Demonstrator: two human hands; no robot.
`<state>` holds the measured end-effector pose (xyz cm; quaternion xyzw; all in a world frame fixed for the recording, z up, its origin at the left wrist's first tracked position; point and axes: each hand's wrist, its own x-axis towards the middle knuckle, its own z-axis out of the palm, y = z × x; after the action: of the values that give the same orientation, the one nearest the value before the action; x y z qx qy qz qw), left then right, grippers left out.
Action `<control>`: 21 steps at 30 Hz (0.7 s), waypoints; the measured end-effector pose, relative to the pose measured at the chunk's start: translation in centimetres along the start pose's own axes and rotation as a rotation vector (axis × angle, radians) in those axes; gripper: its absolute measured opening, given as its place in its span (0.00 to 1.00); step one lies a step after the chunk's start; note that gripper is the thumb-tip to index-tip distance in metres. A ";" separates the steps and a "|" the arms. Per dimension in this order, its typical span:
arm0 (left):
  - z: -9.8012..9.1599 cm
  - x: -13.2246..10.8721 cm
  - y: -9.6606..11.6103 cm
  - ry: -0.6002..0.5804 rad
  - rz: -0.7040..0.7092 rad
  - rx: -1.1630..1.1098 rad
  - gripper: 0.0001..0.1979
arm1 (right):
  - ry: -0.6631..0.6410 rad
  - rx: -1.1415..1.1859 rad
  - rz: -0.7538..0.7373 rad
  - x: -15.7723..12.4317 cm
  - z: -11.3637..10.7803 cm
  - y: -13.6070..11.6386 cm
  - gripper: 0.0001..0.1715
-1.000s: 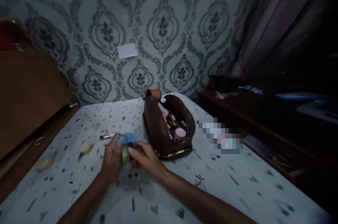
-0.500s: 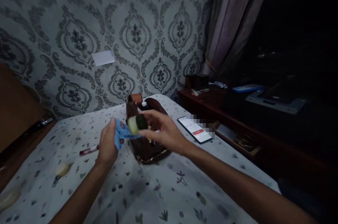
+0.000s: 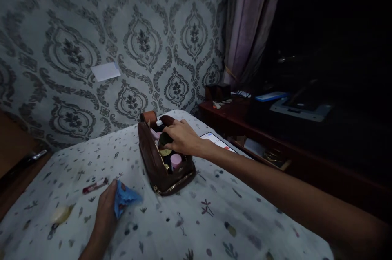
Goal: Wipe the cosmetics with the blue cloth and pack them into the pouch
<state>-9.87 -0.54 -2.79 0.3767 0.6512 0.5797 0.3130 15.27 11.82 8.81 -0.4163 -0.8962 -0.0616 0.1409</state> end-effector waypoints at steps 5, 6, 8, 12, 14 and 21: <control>-0.1 -0.2 -0.9 -0.084 -0.070 -0.034 0.34 | -0.078 -0.071 -0.055 0.8 -0.1 -0.1 0.21; -0.2 -0.3 -0.9 -0.097 -0.065 -0.019 0.34 | -0.090 -0.072 -0.071 0.9 -0.1 0.0 0.21; -0.2 -0.5 -1.1 -0.122 -0.064 0.005 0.33 | -0.108 -0.070 -0.102 1.2 0.1 0.0 0.21; -0.2 -0.7 -1.2 -0.157 -0.058 0.027 0.33 | -0.164 -0.085 -0.136 1.7 0.8 -0.1 0.23; -0.1 -0.8 -0.9 -0.156 -0.052 0.039 0.33 | -0.198 -0.109 -0.136 2.0 1.2 -0.2 0.23; 0.1 -0.9 0.0 -0.190 -0.058 0.072 0.34 | -0.195 -0.146 -0.094 2.3 2.0 -0.3 0.22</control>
<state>-9.27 -1.25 -2.83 0.4219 0.6497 0.5083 0.3763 13.24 13.70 7.63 -0.3868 -0.9173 -0.0923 0.0191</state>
